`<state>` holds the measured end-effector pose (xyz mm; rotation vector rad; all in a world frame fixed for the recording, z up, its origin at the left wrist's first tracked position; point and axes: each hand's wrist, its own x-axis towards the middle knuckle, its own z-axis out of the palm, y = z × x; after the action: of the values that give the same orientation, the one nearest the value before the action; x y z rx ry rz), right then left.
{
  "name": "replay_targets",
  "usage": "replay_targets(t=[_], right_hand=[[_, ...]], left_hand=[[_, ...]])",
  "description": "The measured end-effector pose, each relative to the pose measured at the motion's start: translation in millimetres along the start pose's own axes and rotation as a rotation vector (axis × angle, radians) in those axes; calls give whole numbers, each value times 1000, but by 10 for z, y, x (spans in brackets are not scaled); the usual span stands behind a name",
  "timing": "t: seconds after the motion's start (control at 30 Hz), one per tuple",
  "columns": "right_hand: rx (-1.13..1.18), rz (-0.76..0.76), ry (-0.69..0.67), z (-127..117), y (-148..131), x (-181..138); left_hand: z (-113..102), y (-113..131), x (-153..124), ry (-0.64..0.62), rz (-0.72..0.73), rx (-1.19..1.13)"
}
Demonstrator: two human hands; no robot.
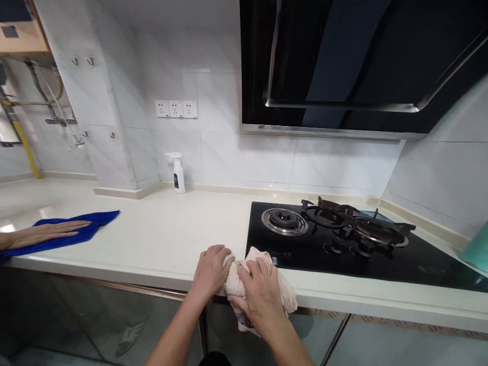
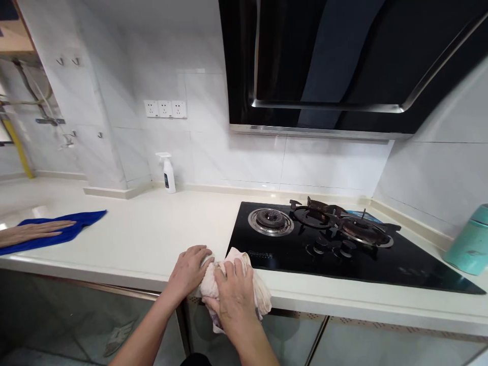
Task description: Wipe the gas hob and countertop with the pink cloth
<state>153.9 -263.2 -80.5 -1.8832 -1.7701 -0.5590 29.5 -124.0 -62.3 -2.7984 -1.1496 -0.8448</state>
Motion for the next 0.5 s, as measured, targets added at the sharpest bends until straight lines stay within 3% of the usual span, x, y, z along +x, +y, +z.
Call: replay_targets(t=[0.1, 0.23, 0.37, 0.5], right_hand=[[73, -38, 56, -58, 216, -162], [28, -24, 136, -177, 751, -498], [-141, 44, 138, -355, 1523, -954], [-249, 270, 156, -651, 2456, -1448]], left_hand=[[11, -17, 3, 5, 0, -2], [31, -42, 8, -5, -11, -15], [39, -61, 14, -1, -14, -13], [21, -54, 22, -14, -13, -19]])
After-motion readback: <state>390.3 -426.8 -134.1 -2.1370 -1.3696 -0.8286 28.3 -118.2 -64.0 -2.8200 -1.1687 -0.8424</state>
